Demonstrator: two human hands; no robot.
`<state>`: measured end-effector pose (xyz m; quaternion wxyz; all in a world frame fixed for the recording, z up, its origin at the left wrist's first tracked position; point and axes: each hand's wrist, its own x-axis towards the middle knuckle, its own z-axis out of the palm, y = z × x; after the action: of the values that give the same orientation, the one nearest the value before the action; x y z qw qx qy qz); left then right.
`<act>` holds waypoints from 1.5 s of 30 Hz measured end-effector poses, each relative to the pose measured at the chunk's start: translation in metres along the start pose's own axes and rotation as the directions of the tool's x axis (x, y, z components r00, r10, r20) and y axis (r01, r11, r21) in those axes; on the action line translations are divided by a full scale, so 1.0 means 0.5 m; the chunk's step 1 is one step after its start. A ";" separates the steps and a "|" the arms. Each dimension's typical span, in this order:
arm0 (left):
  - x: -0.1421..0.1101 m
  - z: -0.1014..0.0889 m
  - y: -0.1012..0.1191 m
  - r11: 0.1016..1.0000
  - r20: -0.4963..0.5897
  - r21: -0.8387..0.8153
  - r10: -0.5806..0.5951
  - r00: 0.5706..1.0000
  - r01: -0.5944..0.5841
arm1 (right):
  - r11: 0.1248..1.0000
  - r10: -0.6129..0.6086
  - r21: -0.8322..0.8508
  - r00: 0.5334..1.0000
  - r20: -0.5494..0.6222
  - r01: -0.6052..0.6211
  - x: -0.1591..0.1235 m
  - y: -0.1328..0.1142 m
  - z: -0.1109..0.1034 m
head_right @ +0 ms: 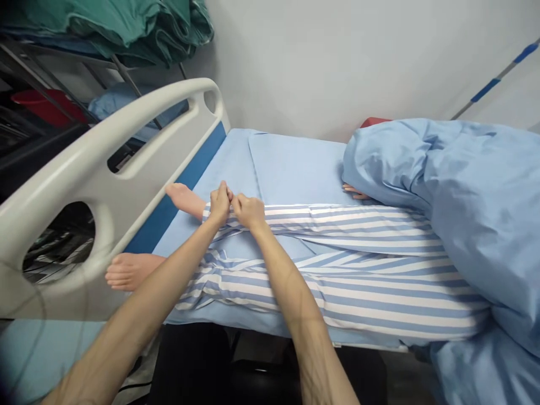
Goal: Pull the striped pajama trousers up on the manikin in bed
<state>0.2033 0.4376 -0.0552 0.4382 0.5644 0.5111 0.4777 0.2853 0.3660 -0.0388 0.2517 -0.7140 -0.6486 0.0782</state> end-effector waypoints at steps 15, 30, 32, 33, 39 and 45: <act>-0.086 0.191 0.020 0.967 0.060 0.229 0.097 0.993 -0.109 | 0.866 0.241 0.495 0.921 -0.306 -0.062 0.016 0.186 -0.052; -0.137 0.374 0.043 0.982 0.172 -0.080 0.180 0.969 -0.168 | 0.924 0.183 0.382 0.888 -0.422 -0.009 -0.063 0.389 -0.180; -0.147 0.409 0.051 0.979 0.172 -0.113 0.188 0.967 -0.170 | 0.933 0.172 0.361 0.887 -0.428 -0.007 -0.068 0.418 -0.199; -0.152 0.431 0.054 0.976 0.185 -0.129 0.197 0.963 -0.175 | 0.935 0.168 0.353 0.886 -0.433 -0.004 -0.069 0.433 -0.209; -0.153 0.587 0.054 0.965 0.263 -0.036 0.259 0.929 -0.259 | 0.919 0.284 0.374 0.869 -0.404 -0.126 -0.080 0.499 -0.272; -0.149 0.740 0.032 0.918 0.383 0.126 0.305 0.872 -0.377 | 0.941 0.266 0.328 0.772 -0.577 -0.080 -0.078 0.579 -0.412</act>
<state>0.5694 0.3595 -0.1054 0.3737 0.7635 0.3598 0.3846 0.6265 0.2658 -0.0031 0.5399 -0.7137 -0.4442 -0.0423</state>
